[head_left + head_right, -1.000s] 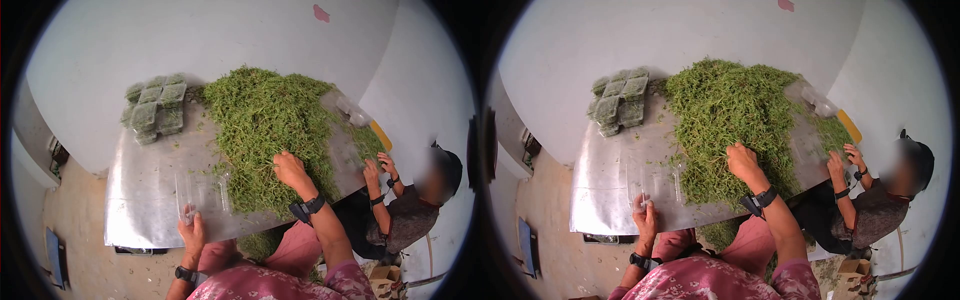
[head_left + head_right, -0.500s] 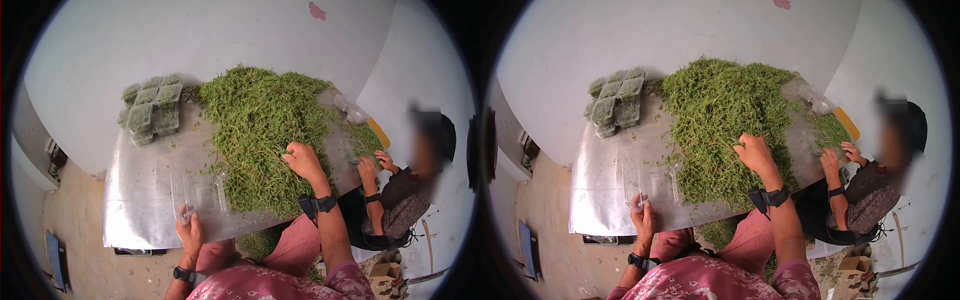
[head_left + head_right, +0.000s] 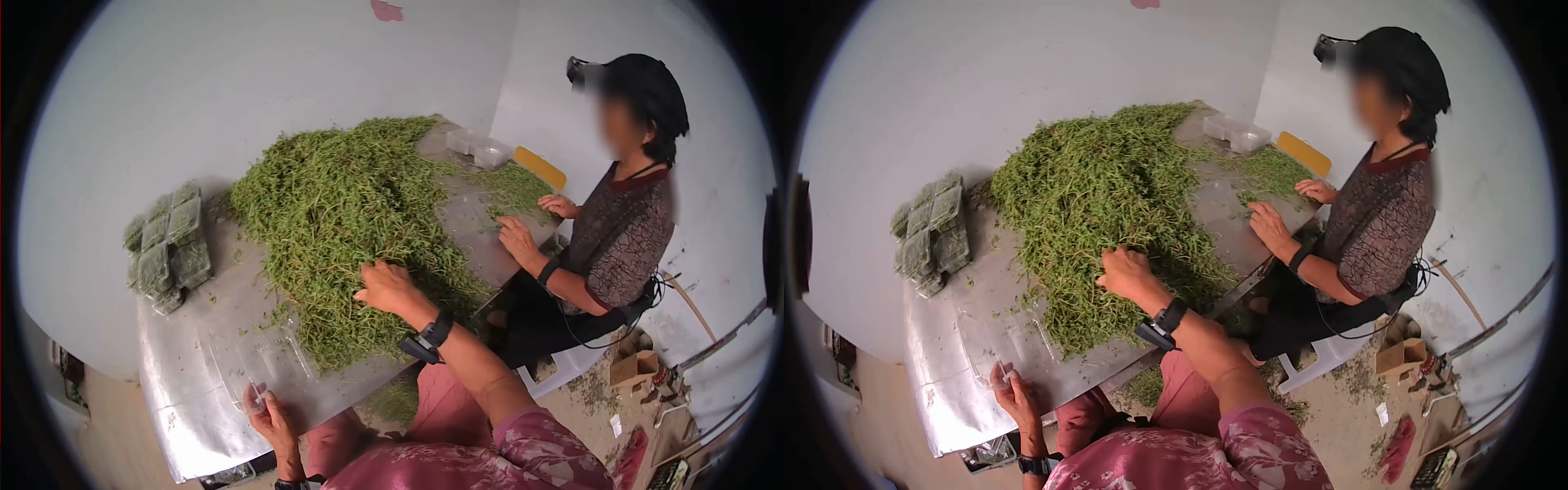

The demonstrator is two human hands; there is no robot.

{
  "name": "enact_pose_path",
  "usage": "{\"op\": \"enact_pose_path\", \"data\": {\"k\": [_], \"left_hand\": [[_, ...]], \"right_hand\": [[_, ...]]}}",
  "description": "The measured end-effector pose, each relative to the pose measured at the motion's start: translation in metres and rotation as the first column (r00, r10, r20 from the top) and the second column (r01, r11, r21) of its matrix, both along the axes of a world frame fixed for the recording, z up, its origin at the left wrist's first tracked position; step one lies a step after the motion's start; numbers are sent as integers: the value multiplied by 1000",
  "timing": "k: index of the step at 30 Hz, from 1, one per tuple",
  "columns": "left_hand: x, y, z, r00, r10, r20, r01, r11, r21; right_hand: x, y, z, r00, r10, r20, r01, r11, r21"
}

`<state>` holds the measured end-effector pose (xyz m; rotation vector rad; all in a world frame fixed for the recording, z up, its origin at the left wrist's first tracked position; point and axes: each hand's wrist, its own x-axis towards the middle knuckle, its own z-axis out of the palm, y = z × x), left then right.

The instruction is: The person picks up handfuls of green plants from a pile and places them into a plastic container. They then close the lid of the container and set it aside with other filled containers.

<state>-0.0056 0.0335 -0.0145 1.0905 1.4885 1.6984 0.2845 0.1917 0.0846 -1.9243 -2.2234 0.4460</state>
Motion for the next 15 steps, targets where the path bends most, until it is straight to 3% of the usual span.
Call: {"op": "enact_pose_path", "data": {"k": [8, 15], "left_hand": [[-4, 3, -15, 997, 8, 76, -7, 1000, -14], [-2, 2, -11, 1000, 23, 15, -22, 999, -30]], "right_hand": [[7, 1, -34, 978, -49, -201, 96, 968, 234], [8, 0, -41, 972, -38, -234, 109, 948, 300]]}}
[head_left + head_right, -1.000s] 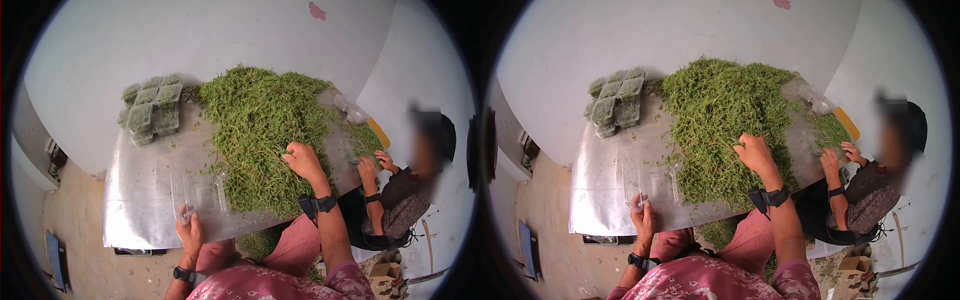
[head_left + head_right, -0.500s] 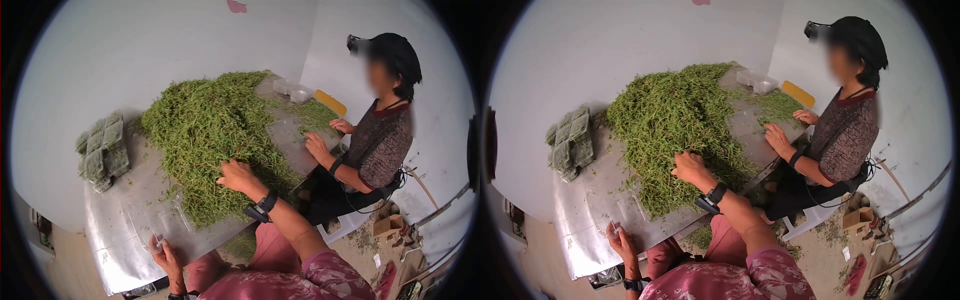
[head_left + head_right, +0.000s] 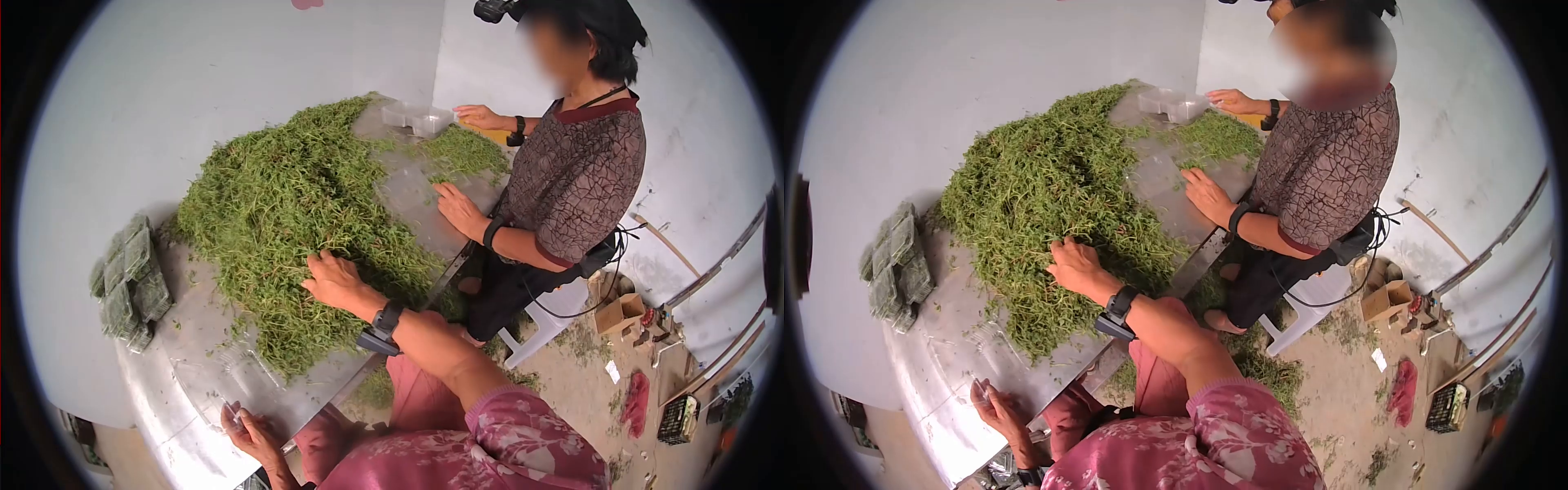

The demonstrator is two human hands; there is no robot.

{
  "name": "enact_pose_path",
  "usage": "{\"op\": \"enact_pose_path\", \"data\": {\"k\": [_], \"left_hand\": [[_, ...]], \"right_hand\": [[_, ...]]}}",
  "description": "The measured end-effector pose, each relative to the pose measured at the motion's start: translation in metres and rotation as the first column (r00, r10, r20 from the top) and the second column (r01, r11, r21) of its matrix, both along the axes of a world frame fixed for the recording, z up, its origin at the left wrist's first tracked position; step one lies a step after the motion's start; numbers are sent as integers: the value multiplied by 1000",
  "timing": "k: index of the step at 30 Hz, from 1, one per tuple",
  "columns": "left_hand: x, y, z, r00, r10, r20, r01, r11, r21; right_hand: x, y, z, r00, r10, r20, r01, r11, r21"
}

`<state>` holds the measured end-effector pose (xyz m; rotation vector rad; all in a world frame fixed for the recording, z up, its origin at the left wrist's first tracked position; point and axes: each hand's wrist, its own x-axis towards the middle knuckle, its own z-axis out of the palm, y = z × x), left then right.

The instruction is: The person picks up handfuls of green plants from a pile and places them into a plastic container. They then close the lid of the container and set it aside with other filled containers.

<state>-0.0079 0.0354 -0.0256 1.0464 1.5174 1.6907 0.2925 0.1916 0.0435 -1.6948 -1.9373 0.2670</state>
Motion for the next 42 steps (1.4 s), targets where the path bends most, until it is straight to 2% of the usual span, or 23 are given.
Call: {"op": "enact_pose_path", "data": {"k": [7, 10, 11, 13, 14, 16, 19, 23, 26, 27, 30, 34, 35, 38, 39, 42], "left_hand": [[3, 0, 1, 999, -3, -49, 3, 1000, 5], [-1, 0, -2, 994, 15, -105, -16, 1000, -3], [1, -2, 4, 997, 10, -75, -11, 1000, -13], [4, -2, 9, 999, -6, -39, 6, 1000, -11], [4, -2, 8, 999, -18, -33, 18, 1000, -2], [1, -3, 7, 999, -22, -49, 22, 1000, 8], [-2, 0, -3, 997, -27, -78, 32, 998, 56], [-1, -2, 2, 998, -38, -56, 40, 999, 34], [1, -5, 7, 999, -46, -12, 46, 999, 2], [3, -4, 10, 999, -49, -4, 49, 999, 1], [-1, -4, 5, 999, -42, -19, 42, 999, 3], [-3, -3, -1, 999, -30, -12, 30, 999, -11], [-4, -4, -3, 1000, -27, -11, 27, 1000, -16], [3, -8, 18, 998, -39, 50, 43, 996, -77], [3, -8, 17, 998, -38, 47, 42, 996, -76], [1, -6, 12, 999, -31, 22, 32, 998, -55]], "right_hand": [[6, -2, 5, 995, 1, -97, 7, 997, 81], [9, 2, 11, 983, 31, -179, 37, 930, 365], [10, 1, 19, 971, 66, -232, 34, 916, 401], [10, -1, 27, 981, 19, -194, 48, 940, 338], [12, 0, 31, 988, 16, -151, 15, 980, 200], [15, 3, 28, 990, 29, -135, -6, 985, 171], [13, 3, 32, 955, 60, -292, 82, 889, 450], [16, 5, 35, 977, 86, -194, -44, 976, 211], [12, 0, 47, 943, 60, -327, 19, 973, 231], [13, 0, 51, 932, 20, -361, 47, 984, 174], [19, 3, 46, 989, 41, -140, -16, 985, 174], [26, 4, 40, 997, 22, -78, -12, 992, 123], [30, 3, 42, 993, 1, -117, 13, 993, 116], [38, 1, 47, 994, -39, -105, 48, 995, 82], [39, 1, 51, 998, -5, -55, 5, 1000, -2], [19, -12, 53, 996, -12, 91, 20, 996, -91]]}}
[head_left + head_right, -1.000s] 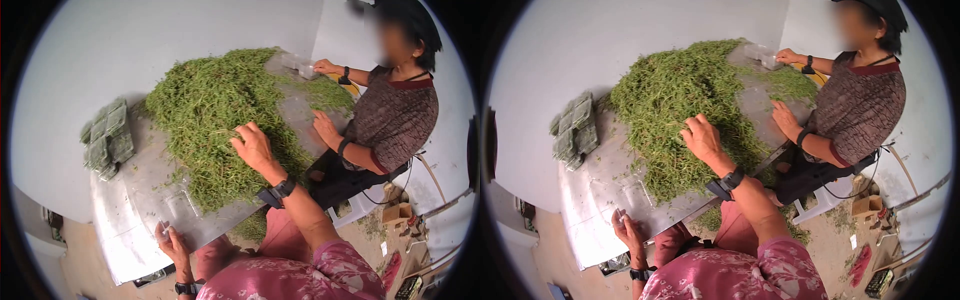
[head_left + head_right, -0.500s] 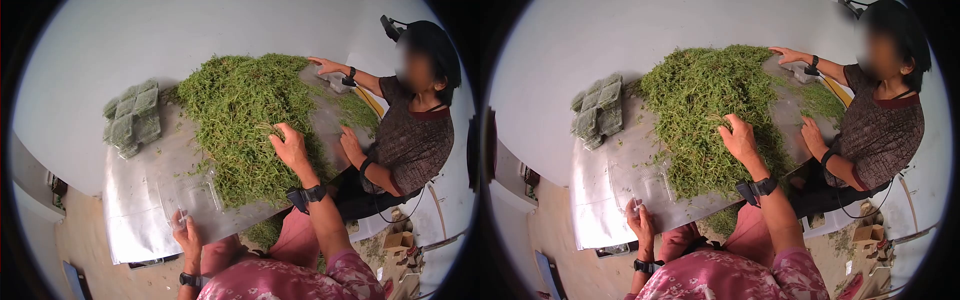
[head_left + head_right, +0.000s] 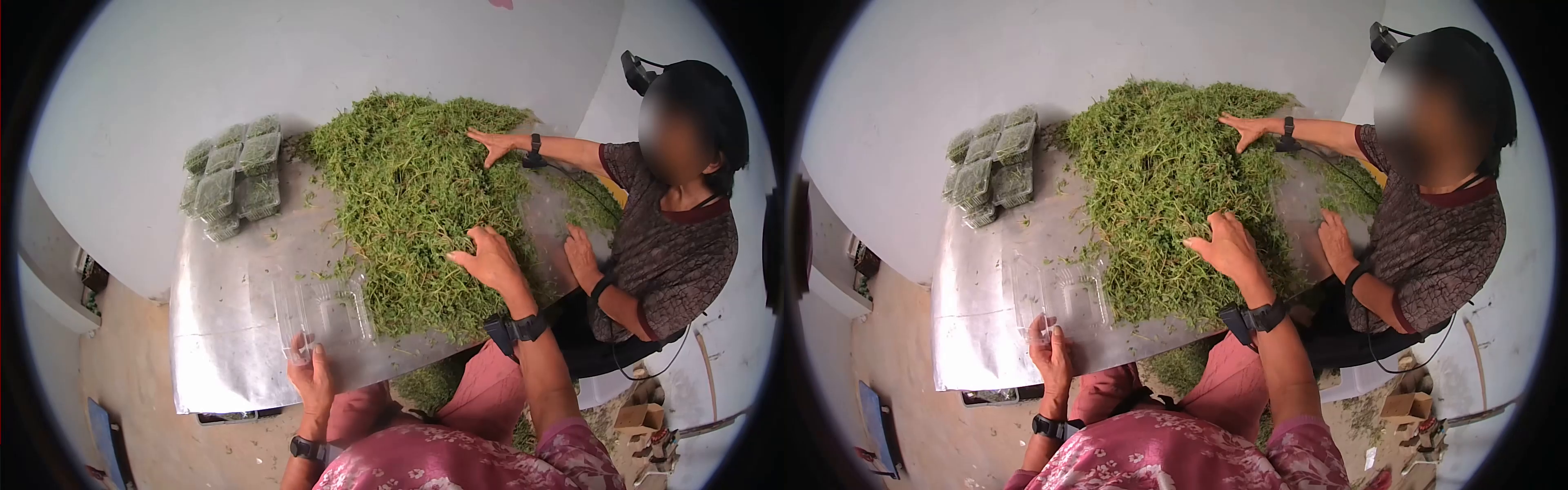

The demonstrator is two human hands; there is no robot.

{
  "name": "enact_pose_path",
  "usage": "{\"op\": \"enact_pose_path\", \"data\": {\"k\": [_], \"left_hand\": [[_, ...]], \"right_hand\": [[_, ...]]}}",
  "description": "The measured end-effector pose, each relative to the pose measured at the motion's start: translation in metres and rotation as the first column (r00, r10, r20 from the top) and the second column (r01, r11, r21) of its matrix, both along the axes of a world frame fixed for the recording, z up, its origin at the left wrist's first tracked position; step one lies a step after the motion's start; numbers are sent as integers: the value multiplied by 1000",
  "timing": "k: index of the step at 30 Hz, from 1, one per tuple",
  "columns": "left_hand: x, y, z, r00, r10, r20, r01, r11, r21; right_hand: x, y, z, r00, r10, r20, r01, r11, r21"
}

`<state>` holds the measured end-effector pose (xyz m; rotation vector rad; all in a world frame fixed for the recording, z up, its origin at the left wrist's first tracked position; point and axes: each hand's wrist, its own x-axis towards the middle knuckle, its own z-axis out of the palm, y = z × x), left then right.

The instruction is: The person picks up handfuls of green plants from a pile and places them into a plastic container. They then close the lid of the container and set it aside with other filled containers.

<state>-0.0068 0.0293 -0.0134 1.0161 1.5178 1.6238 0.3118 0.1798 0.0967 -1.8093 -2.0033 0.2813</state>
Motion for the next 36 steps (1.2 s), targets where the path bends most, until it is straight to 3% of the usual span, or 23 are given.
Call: {"op": "enact_pose_path", "data": {"k": [4, 5, 8, 9, 12, 13, 15, 17, 20, 21, 24, 27, 30, 31, 34, 36], "left_hand": [[-2, 0, -9, 1000, 8, -6, -8, 999, 40], [-2, 1, -9, 1000, 4, 11, -5, 999, 43], [-1, -1, -3, 1000, -9, -13, 9, 1000, 15], [-1, -1, -3, 1000, -8, -7, 8, 1000, 18], [-1, 1, -5, 1000, -11, -12, 12, 1000, 26], [-2, 1, -6, 999, -11, -30, 12, 999, 31], [-1, 0, -5, 999, -3, -41, 5, 999, 42], [1, 0, -4, 1000, 22, -22, -20, 998, 58], [1, -1, 4, 997, 21, -68, -18, 999, 43], [1, -1, 1, 996, 30, -85, -27, 999, 45], [-1, 2, -6, 991, 54, -122, -48, 997, 56], [-1, 1, -6, 989, 68, -128, -61, 997, 55], [-1, 1, 0, 985, 71, -154, -64, 997, 49], [-1, 1, 1, 983, 74, -166, -66, 996, 53], [-3, 3, -5, 975, 74, -210, -52, 993, 110], [-2, 3, -6, 978, 72, -195, -48, 991, 127]], "right_hand": [[-19, 3, -10, 985, 26, 172, -10, 996, -93], [-17, 7, -4, 991, -6, 137, 28, 986, -162], [-8, 5, 16, 988, 11, -152, -5, 999, 39], [-13, -3, 41, 974, -54, -220, 44, 998, -48], [5, 10, 23, 985, 40, -170, 18, 945, 328], [5, 9, 25, 984, 20, -178, 8, 988, 152], [25, 26, -14, 983, 72, -167, -51, 990, 130], [28, 28, -13, 993, 78, -84, -70, 993, 91], [24, 25, 3, 972, 13, -233, -10, 1000, 14], [22, 25, 3, 975, 46, -218, -26, 995, 94], [23, 35, 0, 982, 1, -187, -9, 999, -42], [17, 31, -2, 987, 85, -133, -69, 990, 123], [12, 23, 9, 998, 62, -33, -61, 998, 12], [9, 23, 12, 997, 36, -74, -42, 995, -88], [0, 20, 5, 997, 78, 14, -75, 989, -124], [-19, 11, 8, 987, 20, 159, 13, 978, -206]]}}
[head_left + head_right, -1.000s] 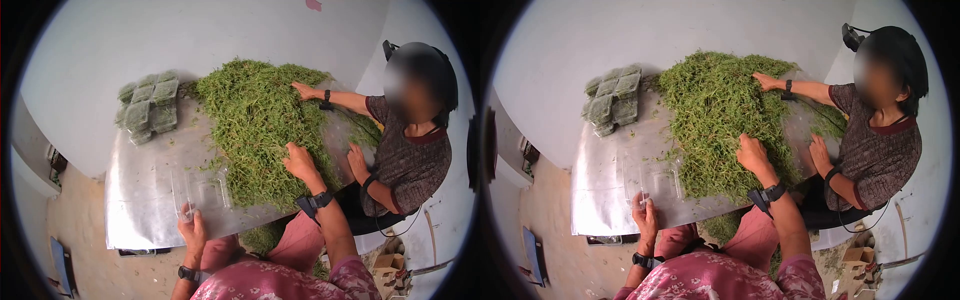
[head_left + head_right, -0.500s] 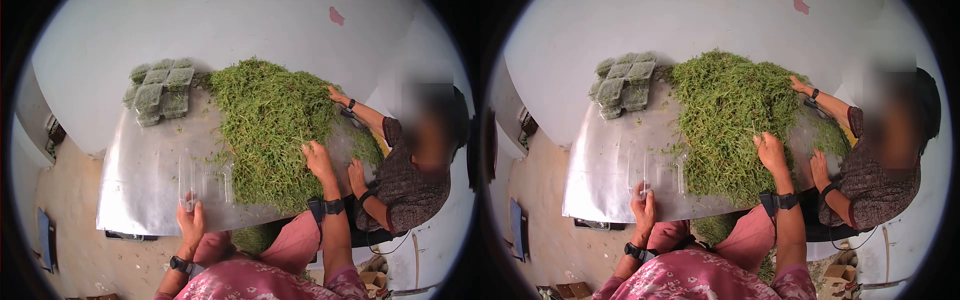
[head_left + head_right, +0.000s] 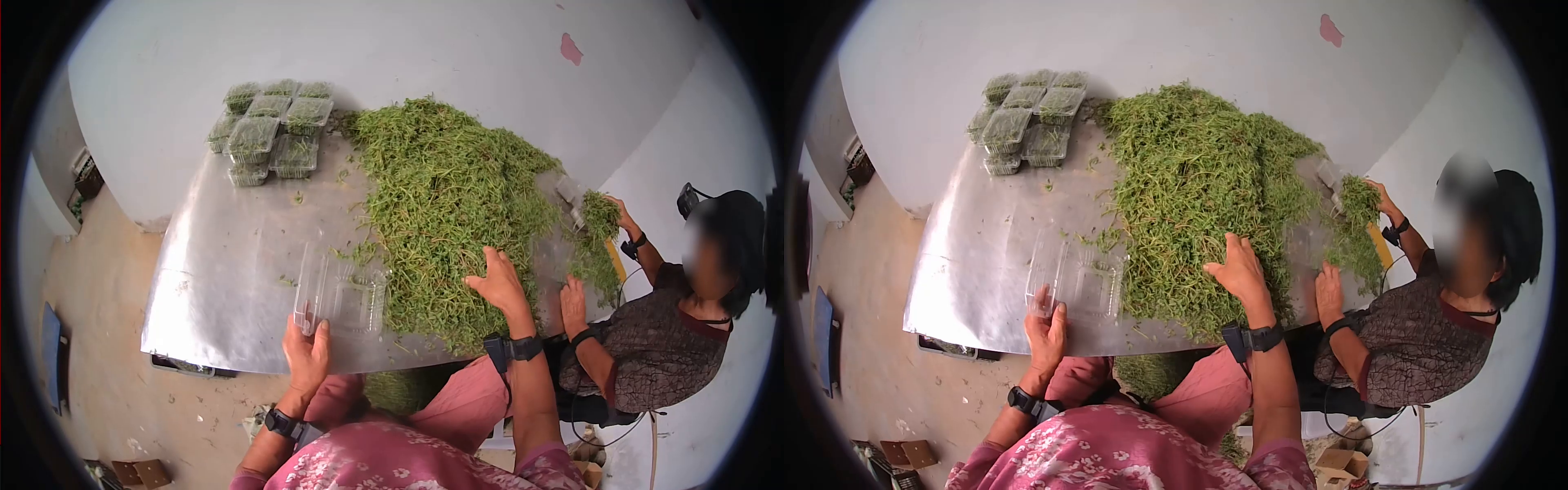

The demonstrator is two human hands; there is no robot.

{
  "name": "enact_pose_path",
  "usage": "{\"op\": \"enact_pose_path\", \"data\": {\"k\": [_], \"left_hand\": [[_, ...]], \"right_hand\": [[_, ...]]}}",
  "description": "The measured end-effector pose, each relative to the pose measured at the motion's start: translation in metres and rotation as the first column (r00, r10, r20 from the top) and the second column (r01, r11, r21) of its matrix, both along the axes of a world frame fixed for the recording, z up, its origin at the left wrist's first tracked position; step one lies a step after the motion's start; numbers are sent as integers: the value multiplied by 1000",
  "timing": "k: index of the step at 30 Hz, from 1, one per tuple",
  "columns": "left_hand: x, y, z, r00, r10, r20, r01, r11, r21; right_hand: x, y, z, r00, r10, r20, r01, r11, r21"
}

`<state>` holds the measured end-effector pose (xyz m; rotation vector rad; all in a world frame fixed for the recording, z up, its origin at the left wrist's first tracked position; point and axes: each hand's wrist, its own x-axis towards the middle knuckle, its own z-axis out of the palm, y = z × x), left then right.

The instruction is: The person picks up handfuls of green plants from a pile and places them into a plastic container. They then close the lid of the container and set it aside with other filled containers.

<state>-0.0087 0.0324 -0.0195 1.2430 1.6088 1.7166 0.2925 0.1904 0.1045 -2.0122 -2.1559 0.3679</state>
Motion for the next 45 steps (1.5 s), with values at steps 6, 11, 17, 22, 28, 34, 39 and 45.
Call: {"op": "enact_pose_path", "data": {"k": [6, 11, 17, 22, 28, 34, 39, 45], "left_hand": [[4, -3, 15, 991, 24, 132, -28, 999, 28], [5, -3, 11, 983, 23, 183, -30, 999, 33], [3, -5, 19, 983, 37, 178, -40, 999, 14], [3, -5, 14, 974, 53, 220, -55, 999, 0], [2, -5, 13, 974, 42, 225, -45, 999, 10], [1, -4, 4, 978, 34, 204, -41, 999, 29], [0, -4, 2, 983, 9, 182, -21, 998, 66], [-1, -5, 5, 973, -4, 232, -12, 998, 65]], "right_hand": [[-1, 12, -14, 998, -58, -26, 57, 998, -37], [28, 19, 2, 965, 177, -193, -79, 901, 426], [37, 22, 8, 972, 55, -230, 11, 961, 275], [30, 23, 22, 898, 45, -438, 102, 946, 307], [-6, -2, 57, 733, 132, -668, 69, 961, 266], [-54, -27, 70, 591, 332, -735, -100, 934, 342], [-111, -52, 49, 583, 289, -759, -263, 951, 160], [-137, -44, -1, 724, 310, -616, -372, 928, 30]]}}
